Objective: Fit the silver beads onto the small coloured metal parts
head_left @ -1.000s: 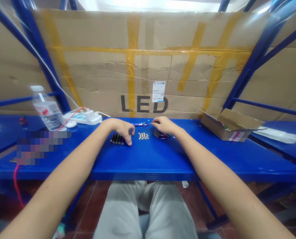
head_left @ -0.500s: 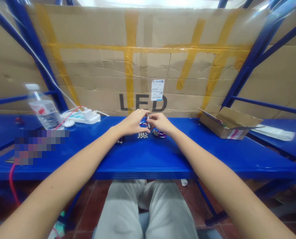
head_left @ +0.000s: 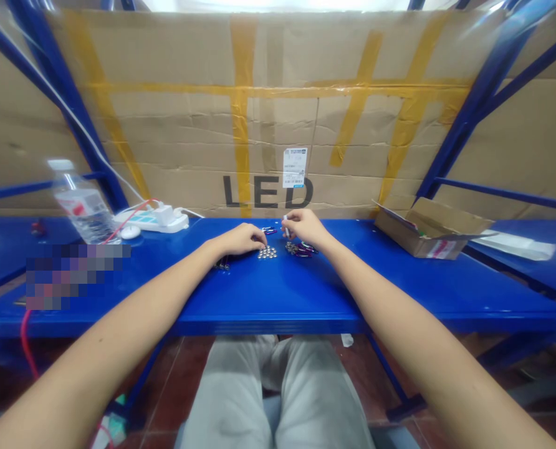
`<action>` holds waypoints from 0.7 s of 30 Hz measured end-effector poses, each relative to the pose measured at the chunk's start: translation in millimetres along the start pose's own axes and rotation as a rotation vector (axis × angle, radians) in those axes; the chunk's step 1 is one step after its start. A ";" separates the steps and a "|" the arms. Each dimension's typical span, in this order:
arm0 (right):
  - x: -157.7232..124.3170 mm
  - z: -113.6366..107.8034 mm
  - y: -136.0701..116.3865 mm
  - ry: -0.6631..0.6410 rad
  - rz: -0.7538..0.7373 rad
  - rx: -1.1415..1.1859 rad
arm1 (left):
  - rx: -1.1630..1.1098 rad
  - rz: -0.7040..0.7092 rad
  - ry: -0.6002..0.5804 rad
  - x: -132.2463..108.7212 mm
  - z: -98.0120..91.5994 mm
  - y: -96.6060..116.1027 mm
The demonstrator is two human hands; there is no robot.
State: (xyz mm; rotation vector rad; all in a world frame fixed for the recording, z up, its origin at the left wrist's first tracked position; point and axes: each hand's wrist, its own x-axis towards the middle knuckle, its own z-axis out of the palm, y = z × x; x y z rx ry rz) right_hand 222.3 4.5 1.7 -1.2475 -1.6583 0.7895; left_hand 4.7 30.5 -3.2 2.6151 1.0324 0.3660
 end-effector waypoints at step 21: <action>-0.5 0.9 3.3 0.015 -0.133 -0.133 | 0.052 -0.210 -0.081 -6.6 -21.0 -17.4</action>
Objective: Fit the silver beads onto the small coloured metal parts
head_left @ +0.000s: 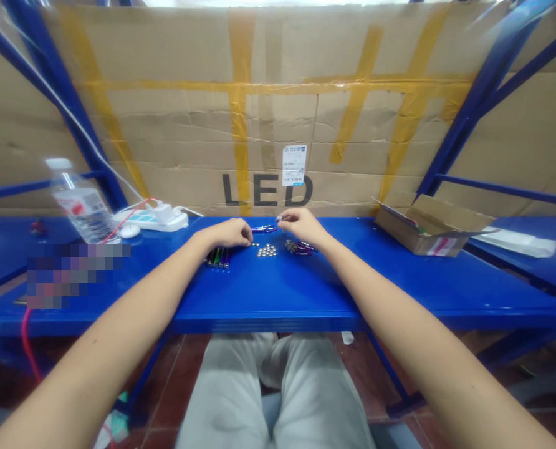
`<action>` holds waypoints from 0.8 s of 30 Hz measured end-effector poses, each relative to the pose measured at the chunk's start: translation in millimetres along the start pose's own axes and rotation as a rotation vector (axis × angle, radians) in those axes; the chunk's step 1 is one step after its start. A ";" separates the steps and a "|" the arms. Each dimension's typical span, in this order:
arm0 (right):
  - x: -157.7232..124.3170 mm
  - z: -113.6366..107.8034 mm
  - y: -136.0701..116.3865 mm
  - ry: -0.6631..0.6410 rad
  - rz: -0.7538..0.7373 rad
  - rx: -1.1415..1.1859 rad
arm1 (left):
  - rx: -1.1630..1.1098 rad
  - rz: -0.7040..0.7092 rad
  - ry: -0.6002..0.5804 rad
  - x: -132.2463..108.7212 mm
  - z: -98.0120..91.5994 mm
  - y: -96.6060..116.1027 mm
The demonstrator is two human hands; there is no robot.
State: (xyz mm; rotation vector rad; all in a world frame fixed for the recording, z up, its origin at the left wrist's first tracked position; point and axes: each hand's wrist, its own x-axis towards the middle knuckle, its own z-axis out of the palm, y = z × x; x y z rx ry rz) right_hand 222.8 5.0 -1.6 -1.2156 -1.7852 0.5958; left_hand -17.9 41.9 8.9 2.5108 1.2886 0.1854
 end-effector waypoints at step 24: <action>-1.3 8.9 9.1 -0.096 0.005 -0.207 | 0.053 -0.007 0.020 -3.5 -2.1 5.0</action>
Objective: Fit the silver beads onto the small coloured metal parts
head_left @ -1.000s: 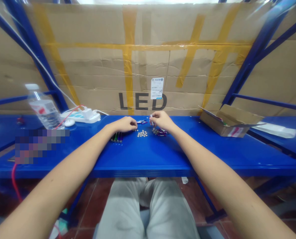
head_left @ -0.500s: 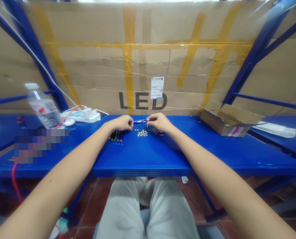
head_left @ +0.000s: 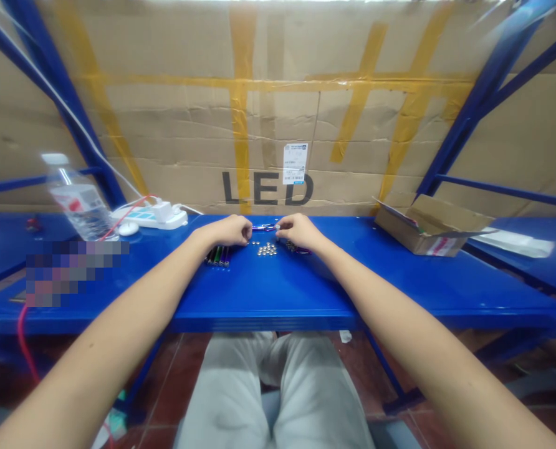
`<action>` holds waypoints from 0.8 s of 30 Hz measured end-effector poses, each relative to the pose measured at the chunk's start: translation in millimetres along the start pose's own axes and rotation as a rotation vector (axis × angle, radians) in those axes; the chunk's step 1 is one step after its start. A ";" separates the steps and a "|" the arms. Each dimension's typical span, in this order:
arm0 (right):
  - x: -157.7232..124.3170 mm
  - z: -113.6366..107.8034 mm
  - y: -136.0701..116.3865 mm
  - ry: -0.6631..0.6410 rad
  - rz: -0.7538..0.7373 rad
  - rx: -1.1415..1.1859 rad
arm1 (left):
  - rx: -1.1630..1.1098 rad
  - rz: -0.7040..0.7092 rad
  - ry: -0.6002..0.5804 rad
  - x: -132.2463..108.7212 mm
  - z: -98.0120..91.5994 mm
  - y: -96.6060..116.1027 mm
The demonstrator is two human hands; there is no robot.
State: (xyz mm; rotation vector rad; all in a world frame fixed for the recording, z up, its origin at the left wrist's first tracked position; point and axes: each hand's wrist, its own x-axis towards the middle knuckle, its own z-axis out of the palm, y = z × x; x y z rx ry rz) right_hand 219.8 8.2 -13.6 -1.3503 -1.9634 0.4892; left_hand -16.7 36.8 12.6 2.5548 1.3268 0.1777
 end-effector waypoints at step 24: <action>-1.6 -2.0 -0.9 0.059 -0.259 -0.025 | -0.019 0.565 0.637 8.3 29.5 36.6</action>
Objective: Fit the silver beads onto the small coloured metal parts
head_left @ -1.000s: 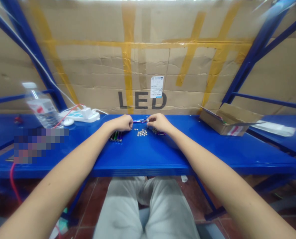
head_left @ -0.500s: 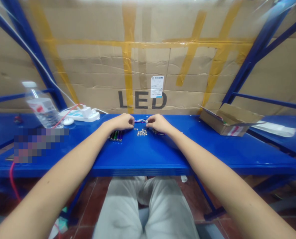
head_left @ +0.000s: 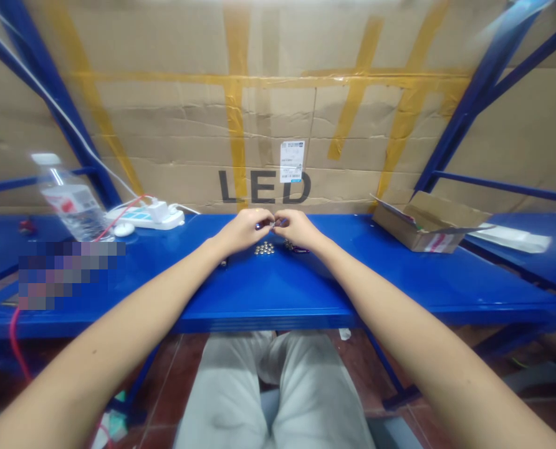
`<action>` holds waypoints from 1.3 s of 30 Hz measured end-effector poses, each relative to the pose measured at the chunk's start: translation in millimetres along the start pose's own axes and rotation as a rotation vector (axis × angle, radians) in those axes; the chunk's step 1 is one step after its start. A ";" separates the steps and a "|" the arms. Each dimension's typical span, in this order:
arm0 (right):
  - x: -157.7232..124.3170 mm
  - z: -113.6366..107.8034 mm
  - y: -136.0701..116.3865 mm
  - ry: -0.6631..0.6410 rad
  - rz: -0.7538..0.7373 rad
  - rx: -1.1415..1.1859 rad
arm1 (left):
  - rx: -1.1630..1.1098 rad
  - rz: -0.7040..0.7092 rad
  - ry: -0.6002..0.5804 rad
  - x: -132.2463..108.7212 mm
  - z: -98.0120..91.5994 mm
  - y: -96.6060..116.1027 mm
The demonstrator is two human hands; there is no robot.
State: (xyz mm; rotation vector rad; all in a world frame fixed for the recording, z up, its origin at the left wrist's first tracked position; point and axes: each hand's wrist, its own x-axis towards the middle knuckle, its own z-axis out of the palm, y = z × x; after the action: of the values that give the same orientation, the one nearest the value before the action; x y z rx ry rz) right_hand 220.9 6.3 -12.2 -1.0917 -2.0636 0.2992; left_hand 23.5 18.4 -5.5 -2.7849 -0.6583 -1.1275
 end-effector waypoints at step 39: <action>3.1 2.1 7.0 0.128 -0.033 0.122 | 0.044 0.023 0.027 0.4 -1.5 0.4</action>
State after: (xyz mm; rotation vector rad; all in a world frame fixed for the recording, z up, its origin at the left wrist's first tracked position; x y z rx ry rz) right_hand 222.6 13.2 -15.6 -0.9769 -1.9229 0.3260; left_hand 23.0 17.8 -4.1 -2.7285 -0.6388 -1.1300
